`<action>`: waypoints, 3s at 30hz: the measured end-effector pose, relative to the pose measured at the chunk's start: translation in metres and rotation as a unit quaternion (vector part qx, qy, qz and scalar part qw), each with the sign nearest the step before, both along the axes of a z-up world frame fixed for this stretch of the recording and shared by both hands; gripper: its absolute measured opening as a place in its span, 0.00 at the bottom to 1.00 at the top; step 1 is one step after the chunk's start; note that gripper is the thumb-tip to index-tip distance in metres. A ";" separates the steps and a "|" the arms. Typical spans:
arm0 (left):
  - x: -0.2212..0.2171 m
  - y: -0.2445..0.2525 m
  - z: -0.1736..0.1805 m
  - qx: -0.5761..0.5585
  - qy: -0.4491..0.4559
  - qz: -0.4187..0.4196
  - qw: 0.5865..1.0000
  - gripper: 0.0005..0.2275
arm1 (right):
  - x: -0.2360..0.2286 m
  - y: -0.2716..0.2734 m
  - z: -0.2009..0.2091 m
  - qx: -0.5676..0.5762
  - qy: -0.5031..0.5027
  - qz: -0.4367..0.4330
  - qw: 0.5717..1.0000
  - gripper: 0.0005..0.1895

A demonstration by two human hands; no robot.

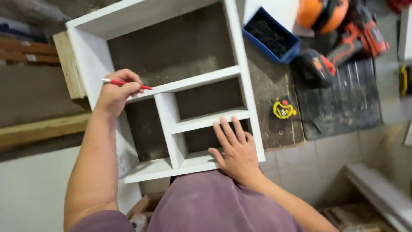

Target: Measuring and marking positions on a wooden shelf unit using a tape measure and pencil

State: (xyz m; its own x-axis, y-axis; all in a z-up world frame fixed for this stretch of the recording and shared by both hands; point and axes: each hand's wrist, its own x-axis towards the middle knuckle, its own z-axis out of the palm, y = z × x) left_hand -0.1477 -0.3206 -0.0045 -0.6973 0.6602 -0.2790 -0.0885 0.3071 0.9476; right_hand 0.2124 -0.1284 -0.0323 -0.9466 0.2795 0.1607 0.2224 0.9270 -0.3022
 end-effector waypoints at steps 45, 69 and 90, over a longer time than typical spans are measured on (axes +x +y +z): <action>-0.038 0.046 0.019 -0.257 -0.342 -0.001 0.904 0.07 | 0.114 0.031 -0.090 0.115 0.011 0.079 0.990 0.39; -0.033 0.048 0.012 -0.238 -0.303 0.026 0.923 0.05 | 0.026 0.006 -0.017 0.005 -0.009 0.024 1.000 0.33; 0.226 -0.152 0.034 -0.142 0.056 0.165 0.974 0.00 | 0.002 0.008 0.155 -0.433 0.089 0.183 0.878 0.08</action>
State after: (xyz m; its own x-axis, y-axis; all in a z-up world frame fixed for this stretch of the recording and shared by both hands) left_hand 0.0788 -0.4730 0.0291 -0.8952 0.3018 -0.3278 -0.1280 0.5306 0.8379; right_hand 0.2141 -0.1200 0.1227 -0.9799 0.0526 0.1925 -0.1648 0.3311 -0.9291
